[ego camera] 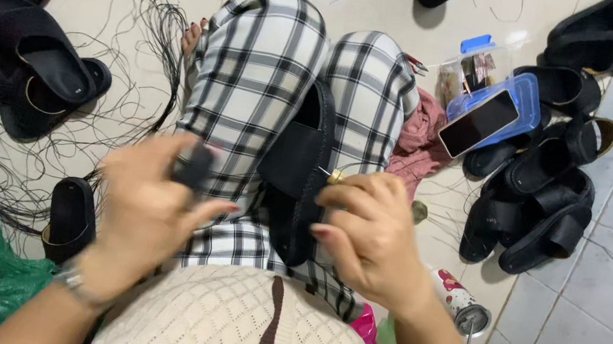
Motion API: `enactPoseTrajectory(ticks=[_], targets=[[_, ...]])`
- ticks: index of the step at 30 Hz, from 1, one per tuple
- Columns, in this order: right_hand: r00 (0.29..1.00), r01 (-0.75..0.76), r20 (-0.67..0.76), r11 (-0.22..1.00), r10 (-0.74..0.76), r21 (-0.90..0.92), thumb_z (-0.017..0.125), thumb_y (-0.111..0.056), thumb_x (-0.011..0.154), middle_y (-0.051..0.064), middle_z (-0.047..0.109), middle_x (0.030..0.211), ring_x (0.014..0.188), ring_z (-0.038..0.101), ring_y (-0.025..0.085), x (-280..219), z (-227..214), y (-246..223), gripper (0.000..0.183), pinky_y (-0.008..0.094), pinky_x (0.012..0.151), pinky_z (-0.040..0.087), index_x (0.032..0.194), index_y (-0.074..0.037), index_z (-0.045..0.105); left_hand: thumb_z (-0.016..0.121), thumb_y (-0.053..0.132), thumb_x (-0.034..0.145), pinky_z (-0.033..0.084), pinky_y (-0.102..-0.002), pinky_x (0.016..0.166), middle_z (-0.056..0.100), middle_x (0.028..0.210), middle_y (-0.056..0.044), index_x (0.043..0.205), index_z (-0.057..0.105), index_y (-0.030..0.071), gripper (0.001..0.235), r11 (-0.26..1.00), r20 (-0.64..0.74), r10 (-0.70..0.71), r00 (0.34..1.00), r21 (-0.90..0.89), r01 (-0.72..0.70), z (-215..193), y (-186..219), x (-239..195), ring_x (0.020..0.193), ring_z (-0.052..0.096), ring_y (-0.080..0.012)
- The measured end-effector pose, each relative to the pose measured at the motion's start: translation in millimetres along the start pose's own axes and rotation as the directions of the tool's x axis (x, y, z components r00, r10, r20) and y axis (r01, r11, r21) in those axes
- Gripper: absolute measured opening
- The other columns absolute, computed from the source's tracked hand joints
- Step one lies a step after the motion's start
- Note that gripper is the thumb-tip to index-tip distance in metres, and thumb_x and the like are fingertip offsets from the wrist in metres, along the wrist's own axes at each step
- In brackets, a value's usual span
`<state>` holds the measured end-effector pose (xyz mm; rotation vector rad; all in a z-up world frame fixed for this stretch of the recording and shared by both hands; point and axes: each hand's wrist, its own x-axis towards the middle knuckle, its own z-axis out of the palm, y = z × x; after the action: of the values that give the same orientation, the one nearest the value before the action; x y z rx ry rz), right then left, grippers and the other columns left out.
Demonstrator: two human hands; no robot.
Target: The person sits on the floor and sews a black slipper using a needle and thread. They repeatedly push the needle through the slipper's strap and pull the thread to secure it.
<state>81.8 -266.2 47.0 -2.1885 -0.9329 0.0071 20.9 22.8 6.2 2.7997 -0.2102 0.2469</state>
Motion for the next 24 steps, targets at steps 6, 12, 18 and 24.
enactPoseTrajectory(ticks=[6, 12, 18, 24], targets=[[1.000, -0.031, -0.005, 0.994, 0.030, -0.107, 0.063, -0.028, 0.097, 0.000, 0.071, 0.096, 0.095, 0.064, 0.024, -6.2, 0.6, -5.9, 0.014, 0.040, 0.088, 0.042, 0.092, -0.019, 0.073, 0.085, 0.017, 0.080, 0.049, -0.047, 0.084, 0.074, 0.101, -0.006, 0.056, 0.061, 0.007, 0.035, 0.969, -0.235, 0.170, 0.957, -0.137, -0.206, 31.9, -17.6, -18.5, 0.095, 0.067, -0.0327], [1.000, -0.007, -0.008, 1.000, 0.007, 0.001, 0.067, -0.017, 0.094, 0.007, 0.072, 0.096, 0.093, 0.065, 0.030, 10.1, 7.2, -19.9, 0.012, 0.043, 0.084, 0.046, 0.100, -0.011, 0.074, 0.073, 0.007, 0.085, 0.056, -0.032, 0.067, 0.075, 0.110, -0.029, 0.085, 0.074, 0.001, 0.006, -0.132, 0.321, -0.056, 0.945, -0.941, 0.312, -0.9, 13.2, -15.9, 0.067, 0.072, -0.0194], [1.000, 0.024, -0.003, 0.999, -0.024, 0.030, 0.067, -0.016, 0.092, 0.006, 0.072, 0.096, 0.092, 0.065, 0.029, 8.8, 11.6, -12.4, 0.014, 0.042, 0.084, 0.047, 0.103, -0.011, 0.074, 0.082, 0.024, 0.083, 0.042, -0.043, 0.079, 0.071, 0.111, -0.007, 0.055, 0.063, 0.008, 0.038, 0.967, -0.195, 0.183, 0.964, -0.142, -0.212, 31.2, -11.2, -8.4, 0.098, 0.061, -0.0295], [0.999, -0.030, -0.029, 0.999, 0.031, 0.023, 0.066, -0.016, 0.094, 0.004, 0.072, 0.096, 0.091, 0.065, 0.027, 4.5, 11.6, -14.2, 0.013, 0.040, 0.088, 0.046, 0.102, -0.012, 0.075, 0.070, 0.005, 0.088, 0.051, -0.038, 0.068, 0.069, 0.119, -0.024, 0.086, 0.071, -0.002, 0.007, -0.105, 0.257, -0.005, 0.966, -0.961, 0.255, 6.6, 13.2, -12.5, 0.077, 0.063, -0.0247]])
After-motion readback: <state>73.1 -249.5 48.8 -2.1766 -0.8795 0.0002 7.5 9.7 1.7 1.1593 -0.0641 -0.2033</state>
